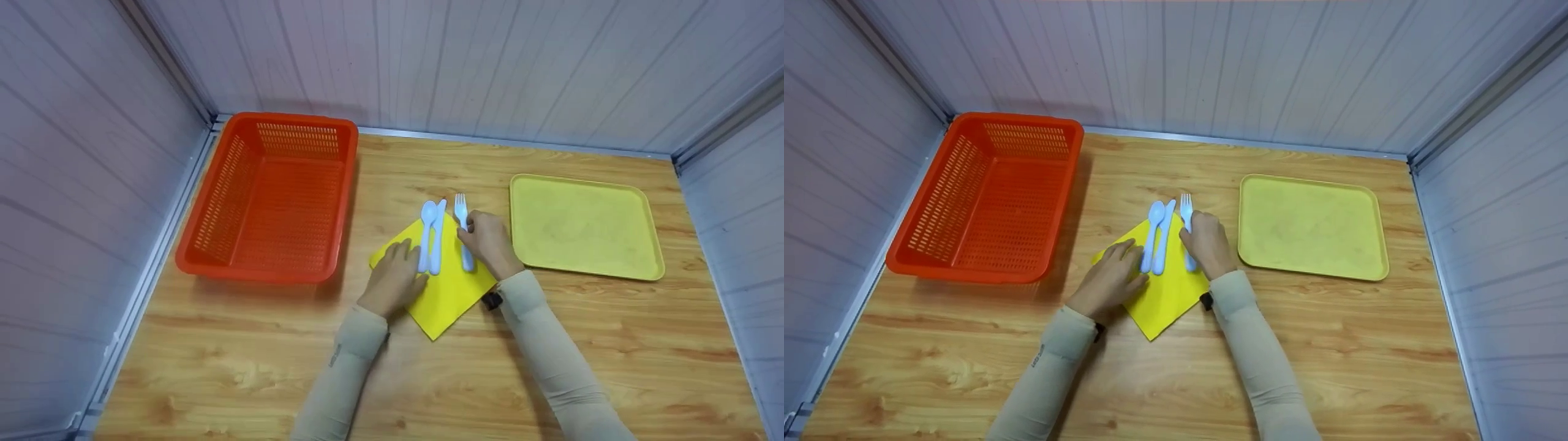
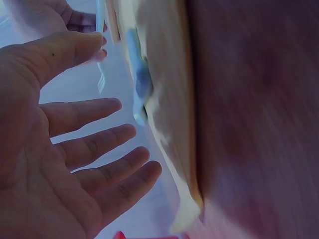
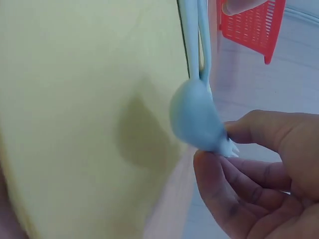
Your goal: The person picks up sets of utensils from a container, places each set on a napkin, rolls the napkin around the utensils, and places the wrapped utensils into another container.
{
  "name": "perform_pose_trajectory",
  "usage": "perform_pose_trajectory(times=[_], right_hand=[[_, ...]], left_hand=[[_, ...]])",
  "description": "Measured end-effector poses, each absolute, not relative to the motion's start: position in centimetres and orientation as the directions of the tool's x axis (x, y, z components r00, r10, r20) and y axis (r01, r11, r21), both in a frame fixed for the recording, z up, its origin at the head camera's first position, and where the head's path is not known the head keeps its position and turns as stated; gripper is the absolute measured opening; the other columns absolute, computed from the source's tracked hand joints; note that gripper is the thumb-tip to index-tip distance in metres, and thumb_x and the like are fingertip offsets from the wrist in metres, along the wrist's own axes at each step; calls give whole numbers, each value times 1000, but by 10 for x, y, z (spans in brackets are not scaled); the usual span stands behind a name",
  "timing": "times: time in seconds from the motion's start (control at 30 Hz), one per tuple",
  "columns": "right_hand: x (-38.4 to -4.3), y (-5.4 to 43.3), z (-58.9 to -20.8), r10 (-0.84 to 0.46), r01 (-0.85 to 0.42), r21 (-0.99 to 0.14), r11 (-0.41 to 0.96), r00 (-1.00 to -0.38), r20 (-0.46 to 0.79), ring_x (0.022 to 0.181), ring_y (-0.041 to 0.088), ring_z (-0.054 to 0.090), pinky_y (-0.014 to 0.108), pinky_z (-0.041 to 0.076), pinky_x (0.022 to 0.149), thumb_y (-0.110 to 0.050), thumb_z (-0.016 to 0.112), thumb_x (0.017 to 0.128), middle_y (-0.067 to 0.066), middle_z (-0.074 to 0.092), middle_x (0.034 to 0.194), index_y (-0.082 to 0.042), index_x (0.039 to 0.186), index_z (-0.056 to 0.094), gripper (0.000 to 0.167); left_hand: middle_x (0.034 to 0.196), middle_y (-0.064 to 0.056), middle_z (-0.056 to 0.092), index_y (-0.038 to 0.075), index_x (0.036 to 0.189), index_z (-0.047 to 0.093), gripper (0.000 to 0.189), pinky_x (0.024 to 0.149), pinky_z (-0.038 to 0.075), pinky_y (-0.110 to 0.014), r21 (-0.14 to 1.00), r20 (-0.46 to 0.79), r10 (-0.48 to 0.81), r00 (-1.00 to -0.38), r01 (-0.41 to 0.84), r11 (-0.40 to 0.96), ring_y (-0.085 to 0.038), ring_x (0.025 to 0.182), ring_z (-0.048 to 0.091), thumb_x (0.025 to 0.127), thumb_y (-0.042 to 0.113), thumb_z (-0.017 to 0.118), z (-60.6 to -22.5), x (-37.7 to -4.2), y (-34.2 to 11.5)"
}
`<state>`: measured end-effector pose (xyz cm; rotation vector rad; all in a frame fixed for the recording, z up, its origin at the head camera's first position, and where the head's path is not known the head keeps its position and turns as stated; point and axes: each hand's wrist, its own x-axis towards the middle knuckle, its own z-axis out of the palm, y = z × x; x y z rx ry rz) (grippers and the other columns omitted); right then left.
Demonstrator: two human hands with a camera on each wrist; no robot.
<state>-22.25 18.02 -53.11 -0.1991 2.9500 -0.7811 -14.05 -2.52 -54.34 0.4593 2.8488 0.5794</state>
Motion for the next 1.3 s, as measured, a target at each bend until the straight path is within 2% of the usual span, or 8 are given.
perform_pose_trajectory(times=[0.17,0.3,0.67,0.93,1.3], right_hand=[[-223,170,-540,-114,-37,-560,828,-988,-104,68,20,59,31,49,58,-18,64,94,13,66,85,2,96,67,20],[-222,165,-546,-110,-39,-580,814,-990,-89,65,19,58,30,48,55,-16,65,92,12,66,80,2,91,67,18],[-222,155,-550,-83,-26,-567,823,-994,-75,59,18,57,29,46,51,-16,67,90,10,64,72,2,84,66,19],[-221,154,-552,-91,-47,-569,821,-995,-49,65,22,61,34,51,58,-18,66,92,14,69,79,6,91,70,24],[-219,153,-552,-73,-18,-588,809,-995,-70,64,20,63,31,52,56,-23,64,97,14,70,81,5,94,72,29]], left_hand=[[154,-22,36,0,148,44,61,112,33,-49,418,-226,275,-934,162,894,-38,140,34,99,32,62,-545,-143,-36],[155,-21,35,0,149,44,62,113,32,-47,410,-274,261,-926,133,902,-37,140,33,99,32,62,-546,-143,-38],[156,-21,33,-2,148,44,63,115,28,-47,381,-286,268,-920,148,913,-37,143,30,99,33,63,-547,-141,-40],[155,-22,33,-4,146,45,63,115,29,-47,387,-271,278,-921,160,908,-38,142,30,98,31,65,-549,-139,-42],[157,-21,30,-3,149,43,66,115,28,-47,385,-292,268,-918,143,912,-37,143,27,98,32,65,-550,-140,-41]])
